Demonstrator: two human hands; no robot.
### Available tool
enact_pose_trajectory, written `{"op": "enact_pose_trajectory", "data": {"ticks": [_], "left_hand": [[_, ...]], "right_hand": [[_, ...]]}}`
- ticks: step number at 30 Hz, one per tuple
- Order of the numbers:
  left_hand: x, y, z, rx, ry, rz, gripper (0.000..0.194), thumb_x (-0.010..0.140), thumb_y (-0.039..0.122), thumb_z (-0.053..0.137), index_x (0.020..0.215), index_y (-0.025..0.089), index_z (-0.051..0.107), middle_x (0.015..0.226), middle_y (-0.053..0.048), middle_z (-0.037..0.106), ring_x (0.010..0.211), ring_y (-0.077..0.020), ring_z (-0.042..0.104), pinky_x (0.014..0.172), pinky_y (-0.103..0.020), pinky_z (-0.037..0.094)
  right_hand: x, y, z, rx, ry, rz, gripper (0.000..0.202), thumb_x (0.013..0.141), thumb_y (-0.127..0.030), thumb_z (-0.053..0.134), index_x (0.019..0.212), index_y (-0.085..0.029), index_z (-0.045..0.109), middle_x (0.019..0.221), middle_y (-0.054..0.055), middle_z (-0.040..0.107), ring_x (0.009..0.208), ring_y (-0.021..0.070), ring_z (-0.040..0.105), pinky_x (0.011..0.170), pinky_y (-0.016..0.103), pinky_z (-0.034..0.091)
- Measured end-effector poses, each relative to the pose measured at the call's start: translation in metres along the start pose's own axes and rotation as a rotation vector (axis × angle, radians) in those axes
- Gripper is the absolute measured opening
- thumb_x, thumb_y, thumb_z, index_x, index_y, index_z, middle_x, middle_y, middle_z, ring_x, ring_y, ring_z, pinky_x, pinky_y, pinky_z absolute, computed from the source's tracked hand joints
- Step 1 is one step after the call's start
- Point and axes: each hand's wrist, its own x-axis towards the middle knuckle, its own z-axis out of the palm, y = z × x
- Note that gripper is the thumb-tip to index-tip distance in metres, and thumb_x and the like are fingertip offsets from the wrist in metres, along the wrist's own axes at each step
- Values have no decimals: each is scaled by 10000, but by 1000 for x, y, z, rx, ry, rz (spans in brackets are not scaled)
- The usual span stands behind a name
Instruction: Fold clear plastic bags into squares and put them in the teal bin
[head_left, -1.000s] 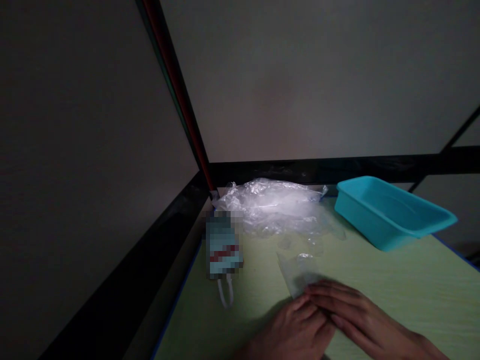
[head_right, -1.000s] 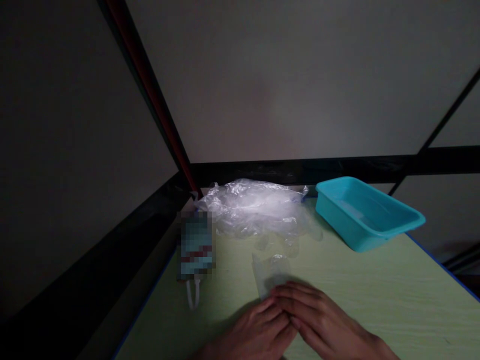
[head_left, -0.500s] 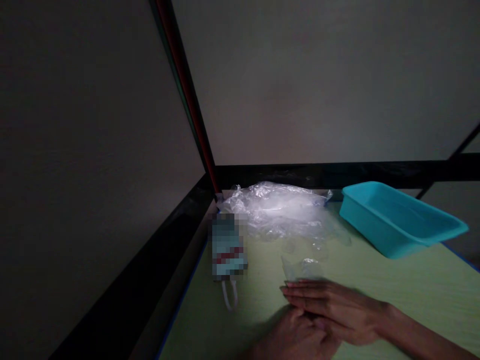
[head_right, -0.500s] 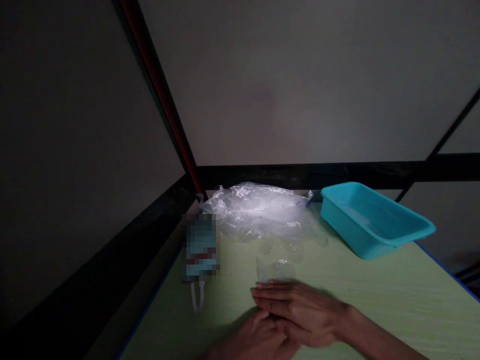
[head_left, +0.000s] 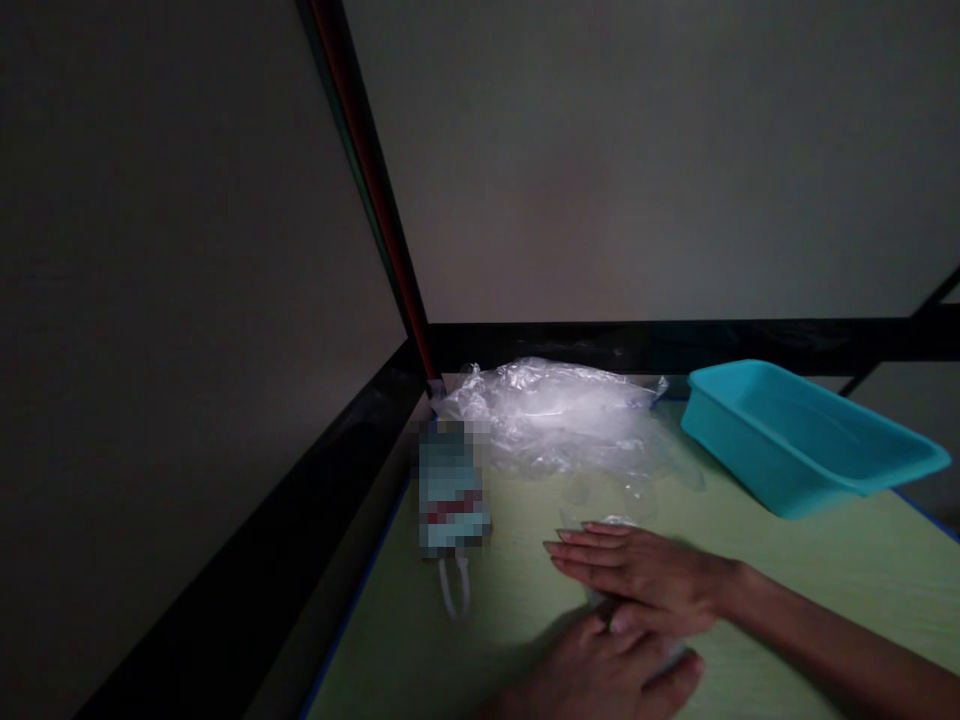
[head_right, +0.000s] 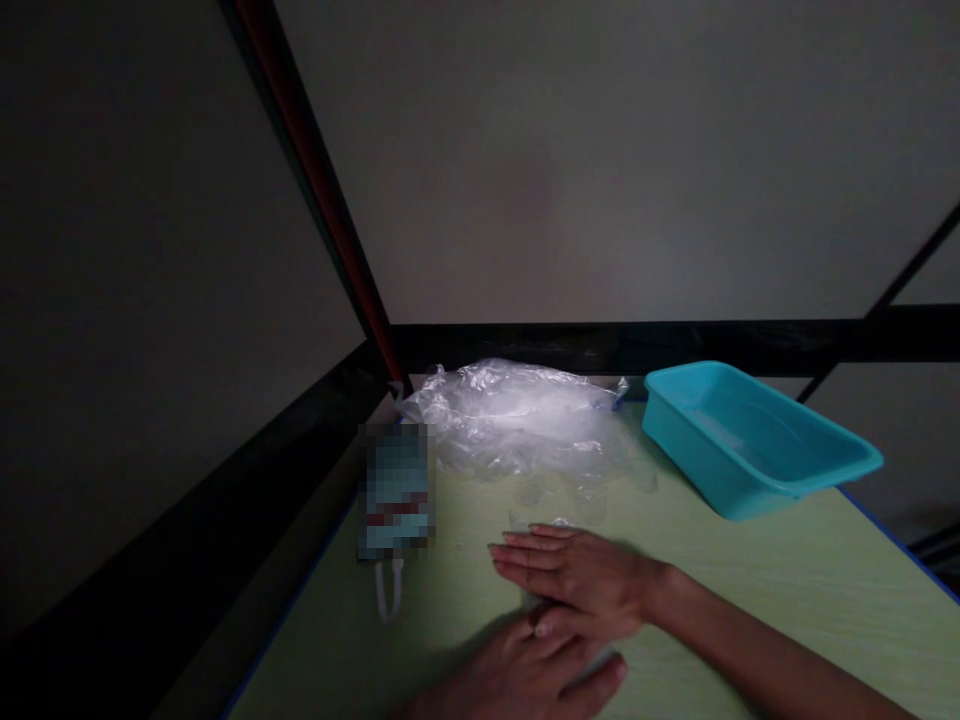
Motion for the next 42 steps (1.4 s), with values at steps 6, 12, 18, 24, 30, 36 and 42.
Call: {"op": "enact_pose_trajectory", "data": {"ticks": [6,12,18,24,30,36,42], "left_hand": [[-3,1,5,36,5,17,306,919,304,346,1195,203,433,1173,7,548,986,-139,527,765,-254,407],[-3,-1,-2,68,13,20,323,932,307,293,1194,191,441,1286,-21,471,1124,-148,448,868,-269,376],[-2,-3,-9,96,-6,56,319,932,305,295,1183,187,453,1317,-51,438,1205,-169,384,982,-307,293],[-2,-3,-6,97,24,52,315,937,291,278,1176,198,462,1298,-35,460,1190,-163,402,971,-298,314],[-4,-2,-3,75,0,34,343,935,328,273,1212,193,426,1334,-40,416,1227,-170,354,994,-306,280],[-4,-2,-4,71,-9,46,344,938,322,263,1206,187,431,1330,-44,420,1226,-176,355,1007,-308,248],[-3,-2,-9,40,-32,34,350,939,313,255,1215,171,417,1344,-54,401,1237,-175,341,1001,-300,246]], "right_hand": [[3,12,3,-60,2,-19,622,891,-390,368,1394,-158,87,1435,98,212,1313,206,162,1062,431,176],[5,16,3,-77,2,-21,638,891,-400,362,1396,-143,69,1446,106,170,1318,204,136,1064,429,162],[10,22,-1,-96,25,30,643,884,-413,382,1397,-184,69,1449,86,173,1317,201,146,1065,425,162],[10,23,-1,-93,37,19,657,880,-414,395,1397,-183,63,1445,88,187,1314,201,163,1063,426,165],[10,23,-1,-116,39,20,652,885,-421,378,1396,-164,64,1448,94,175,1318,195,145,1062,424,167],[10,21,-1,-164,17,42,649,891,-428,354,1397,-143,63,1455,108,125,1323,191,111,1066,415,161],[10,20,-1,-170,12,52,647,892,-427,351,1398,-154,54,1459,95,116,1325,189,104,1068,413,159]]}}
